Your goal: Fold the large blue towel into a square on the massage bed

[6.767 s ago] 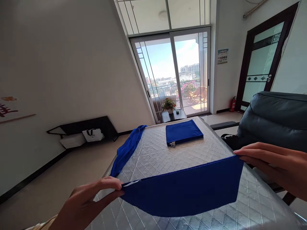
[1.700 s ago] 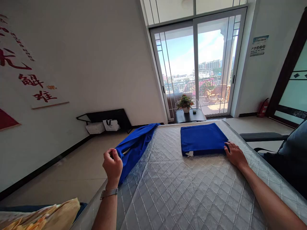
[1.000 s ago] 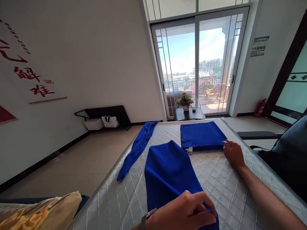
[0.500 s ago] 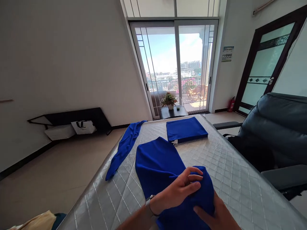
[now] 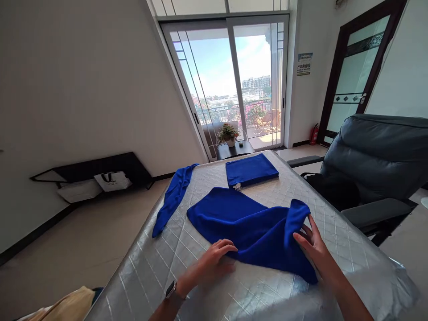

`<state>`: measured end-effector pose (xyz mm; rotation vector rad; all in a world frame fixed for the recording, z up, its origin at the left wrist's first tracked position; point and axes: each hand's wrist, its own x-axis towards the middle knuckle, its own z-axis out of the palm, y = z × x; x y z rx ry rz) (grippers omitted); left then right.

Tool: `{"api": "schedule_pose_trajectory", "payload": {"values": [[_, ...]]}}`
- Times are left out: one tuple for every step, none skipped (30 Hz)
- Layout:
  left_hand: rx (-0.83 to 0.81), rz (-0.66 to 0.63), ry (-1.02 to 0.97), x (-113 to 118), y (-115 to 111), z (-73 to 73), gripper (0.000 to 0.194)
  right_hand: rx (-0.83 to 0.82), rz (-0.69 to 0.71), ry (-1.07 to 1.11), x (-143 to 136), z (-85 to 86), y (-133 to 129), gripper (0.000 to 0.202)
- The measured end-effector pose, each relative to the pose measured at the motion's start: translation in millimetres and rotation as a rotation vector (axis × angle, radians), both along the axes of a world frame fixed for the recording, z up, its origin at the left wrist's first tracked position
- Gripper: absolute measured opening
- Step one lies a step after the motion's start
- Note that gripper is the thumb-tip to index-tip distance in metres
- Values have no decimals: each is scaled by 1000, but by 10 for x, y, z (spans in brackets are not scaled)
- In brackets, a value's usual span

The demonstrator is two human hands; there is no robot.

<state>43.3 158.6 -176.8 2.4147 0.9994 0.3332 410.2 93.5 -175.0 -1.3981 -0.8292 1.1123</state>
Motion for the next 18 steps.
{"api": "schedule_pose_trajectory", "payload": {"values": [[46, 31, -25, 18, -27, -68, 36, -21, 36, -115, 20, -84, -15, 121], [92, 47, -37, 48, -46, -115, 28, -55, 72, -229, 40, -162, -40, 127], [135, 49, -39, 85, -55, -145, 20, -91, 105, -334, 60, -230, -71, 127], [170, 47, -37, 121, -55, -163, 16, -120, 140, -425, 79, -285, -105, 123], [197, 50, -38, 151, -47, -172, 18, -141, 177, -501, 96, -326, -138, 116], [214, 61, -47, 173, -36, -177, 20, -149, 208, -568, 108, -353, -168, 107], [215, 81, -66, 186, -26, -177, 22, -147, 238, -628, 113, -368, -194, 98], [201, 115, -99, 193, -22, -172, 24, -138, 268, -681, 109, -374, -215, 90], [173, 156, -140, 196, -28, -160, 24, -126, 294, -729, 98, -375, -234, 83], [135, 192, -179, 200, -48, -139, 25, -106, 314, -771, 81, -373, -249, 77], [92, 218, -212, 209, -85, -107, 26, -82, 326, -803, 64, -371, -264, 71], [51, 236, -238, 223, -139, -67, 27, -57, 334, -822, 54, -369, -279, 63], [17, 246, -254, 242, -209, -22, 28, -35, 342, -821, 56, -367, -294, 55], [-7, 245, -262, 264, -289, 24, 30, -19, 352, -801, 78, -365, -312, 46], [-22, 236, -263, 283, -375, 64, 31, -9, 362, -761, 125, -358, -332, 39], [-27, 228, -258, 292, -459, 93, 31, -7, 365, -701, 197, -347, -356, 35], [-26, 225, -240, 286, -533, 108, 30, -12, 350, -625, 295, -329, -385, 35], [-22, 226, -207, 258, -591, 106, 30, -21, 305, -537, 413, -305, -417, 37]]}}
